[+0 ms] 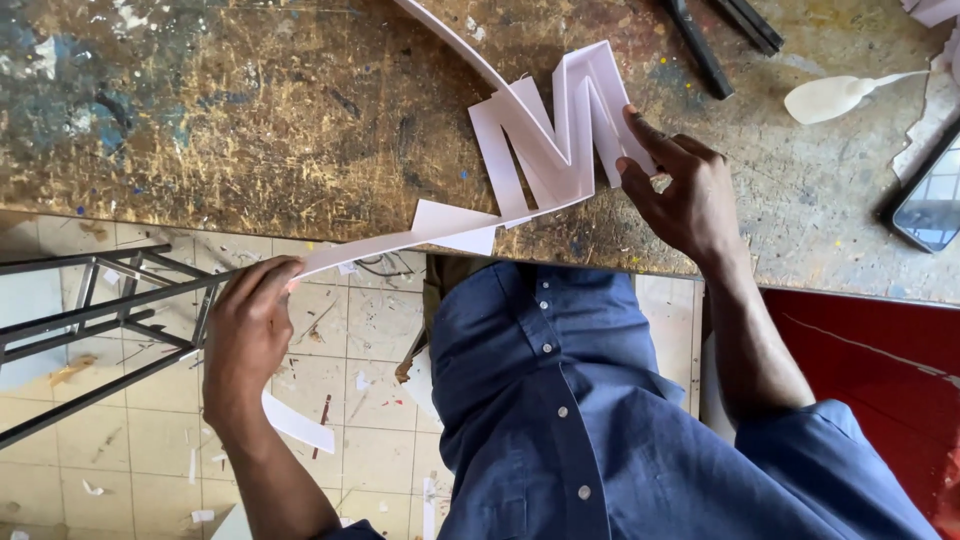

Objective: The person assembles a decorative letter M from white foam pieces. They apply glue to the edges, press the pieces together, and use pliers to hold the joints while the glue sets. The person repeats this process for multiple joints to complete the letter.

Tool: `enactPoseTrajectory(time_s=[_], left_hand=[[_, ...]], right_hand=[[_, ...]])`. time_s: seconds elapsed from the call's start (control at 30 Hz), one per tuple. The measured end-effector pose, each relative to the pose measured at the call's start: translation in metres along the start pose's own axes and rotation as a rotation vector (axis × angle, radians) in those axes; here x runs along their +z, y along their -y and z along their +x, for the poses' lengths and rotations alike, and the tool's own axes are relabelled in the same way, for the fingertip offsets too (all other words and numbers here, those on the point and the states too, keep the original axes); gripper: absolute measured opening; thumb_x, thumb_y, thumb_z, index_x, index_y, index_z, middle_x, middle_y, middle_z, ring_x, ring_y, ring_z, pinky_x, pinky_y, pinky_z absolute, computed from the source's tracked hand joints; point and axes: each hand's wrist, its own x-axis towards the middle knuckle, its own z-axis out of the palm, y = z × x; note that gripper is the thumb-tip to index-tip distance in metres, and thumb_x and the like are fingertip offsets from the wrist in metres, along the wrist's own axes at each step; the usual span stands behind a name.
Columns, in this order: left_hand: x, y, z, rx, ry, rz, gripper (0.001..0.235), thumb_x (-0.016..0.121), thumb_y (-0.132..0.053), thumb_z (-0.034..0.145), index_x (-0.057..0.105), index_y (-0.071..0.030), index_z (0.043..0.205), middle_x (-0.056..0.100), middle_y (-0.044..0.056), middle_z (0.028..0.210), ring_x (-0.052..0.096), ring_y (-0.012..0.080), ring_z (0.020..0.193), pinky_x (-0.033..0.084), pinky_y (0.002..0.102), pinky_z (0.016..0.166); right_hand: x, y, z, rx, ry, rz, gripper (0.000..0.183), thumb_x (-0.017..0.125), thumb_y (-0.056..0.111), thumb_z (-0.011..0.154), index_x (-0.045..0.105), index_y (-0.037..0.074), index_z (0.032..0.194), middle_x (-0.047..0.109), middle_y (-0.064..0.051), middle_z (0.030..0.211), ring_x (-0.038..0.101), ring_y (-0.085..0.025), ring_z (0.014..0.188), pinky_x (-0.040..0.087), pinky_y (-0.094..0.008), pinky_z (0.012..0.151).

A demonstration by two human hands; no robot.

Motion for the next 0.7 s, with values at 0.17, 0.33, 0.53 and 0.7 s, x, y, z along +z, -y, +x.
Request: enactPoseTrajectory(time_s=[0.17,0.33,0.53,0.7], left_hand=[[-0.017,0.028,0.021,0.197,-0.003,0.338,0.061,0.078,0.013,0.092,0.079,-0.010,0.148,0.082,0.010,0.148,0.079,0.0282,0.127,0.061,0.050,0.114],[-0.051,0.025,0.068,0.244,0.070,0.527,0.066,0.084,0.000,0.091,0.076,-0.020,0.153,0.083,0.002,0.147,0.072,0.0247,0.136,0.052,0.046,0.122],[-0.055,0.036,0.119,0.325,0.008,0.711,0.069,0.092,-0.022,0.087,0.078,-0.026,0.154,0.081,-0.005,0.155,0.062,0.0250,0.148,0.044,0.047,0.128],[-0.027,0.035,0.150,0.351,-0.098,0.751,0.064,0.096,-0.028,0.086,0.082,-0.024,0.148,0.083,-0.004,0.155,0.059,0.0244,0.152,0.041,0.045,0.128]], right_hand=[[0.004,-0.011,-0.004,-0.044,0.052,-0.173,0.058,0.070,0.024,0.116,0.064,0.002,0.169,0.084,-0.031,0.113,0.082,-0.032,0.090,0.058,-0.043,0.058],[0.001,-0.003,-0.003,-0.023,0.040,-0.132,0.057,0.070,0.022,0.117,0.062,0.001,0.169,0.082,-0.033,0.116,0.079,-0.034,0.088,0.060,-0.047,0.065],[0.003,-0.003,-0.005,0.054,0.030,-0.126,0.059,0.068,0.031,0.116,0.063,0.008,0.169,0.082,-0.027,0.108,0.078,-0.032,0.086,0.056,-0.048,0.064],[0.011,-0.004,-0.009,0.035,-0.015,-0.112,0.057,0.073,0.033,0.116,0.065,0.010,0.168,0.081,-0.024,0.104,0.078,-0.027,0.083,0.058,-0.042,0.064]])
